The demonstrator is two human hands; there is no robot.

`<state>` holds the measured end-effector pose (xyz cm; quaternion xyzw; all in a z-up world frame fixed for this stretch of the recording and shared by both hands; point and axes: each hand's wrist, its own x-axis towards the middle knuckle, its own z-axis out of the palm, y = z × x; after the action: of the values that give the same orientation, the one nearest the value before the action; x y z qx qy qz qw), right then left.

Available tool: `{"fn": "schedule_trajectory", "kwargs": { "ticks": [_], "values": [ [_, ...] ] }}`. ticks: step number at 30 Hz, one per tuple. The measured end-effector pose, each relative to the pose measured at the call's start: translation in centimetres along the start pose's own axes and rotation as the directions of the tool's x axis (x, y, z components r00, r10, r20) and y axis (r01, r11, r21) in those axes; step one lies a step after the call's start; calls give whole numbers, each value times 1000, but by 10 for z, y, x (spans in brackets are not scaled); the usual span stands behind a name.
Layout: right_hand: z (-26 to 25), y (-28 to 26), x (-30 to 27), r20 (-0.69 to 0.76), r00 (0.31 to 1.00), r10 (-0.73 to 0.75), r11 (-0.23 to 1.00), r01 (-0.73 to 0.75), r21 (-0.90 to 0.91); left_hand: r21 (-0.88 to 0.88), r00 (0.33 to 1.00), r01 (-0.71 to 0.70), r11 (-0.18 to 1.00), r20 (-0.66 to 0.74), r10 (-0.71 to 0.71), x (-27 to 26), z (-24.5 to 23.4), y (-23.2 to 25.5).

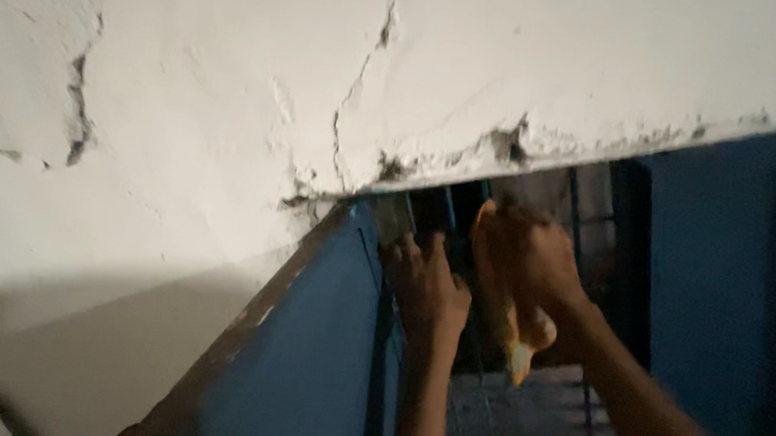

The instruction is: The person cleans a blue metal window grille and its frame using a spray bottle and a cloth. They repeatedly spray the surface and wipe it down, focusing on the top edge and the bars of the grille.

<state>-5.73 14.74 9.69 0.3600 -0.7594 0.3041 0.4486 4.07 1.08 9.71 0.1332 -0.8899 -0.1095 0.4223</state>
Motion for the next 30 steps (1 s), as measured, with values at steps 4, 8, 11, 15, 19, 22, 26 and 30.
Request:
{"fn": "schedule_trajectory", "kwargs": {
  "ticks": [4, 8, 11, 15, 19, 22, 26, 30],
  "values": [
    [-7, 7, -2, 90, 994, 68, 982, -83, 169, 70, 998, 20, 997, 60, -24, 1, 8, 3],
    [-3, 27, 0, 71, 997, -38, 984, 25, 177, 50, 996, -48, 998, -71, 52, -1, 16, 5],
    [-8, 39, -1, 93, 993, -76, 957, 46, 287, 70, 1000, -19, 997, 23, 18, -4, 10, 8],
    [-27, 31, 9, 97, 976, 197, 874, -219, 435, 98, 995, 3, 995, 95, -12, -2, 1, 14],
    [-37, 18, 17, -167, 926, 339, 871, -241, 428, 89, 999, -11, 996, 44, 7, -6, -4, 20],
    [-30, 5, 32, 73, 889, 453, 816, -446, 366, 65, 986, 55, 996, 152, -65, -5, -19, 25],
    [-11, -22, 41, 61, 912, 406, 862, -404, 306, 53, 995, 6, 999, 98, -11, -8, -30, 22],
    [19, -17, 45, 146, 799, 584, 783, -601, 160, 101, 996, -14, 995, 84, 6, -4, -29, 19]
  ]
}}
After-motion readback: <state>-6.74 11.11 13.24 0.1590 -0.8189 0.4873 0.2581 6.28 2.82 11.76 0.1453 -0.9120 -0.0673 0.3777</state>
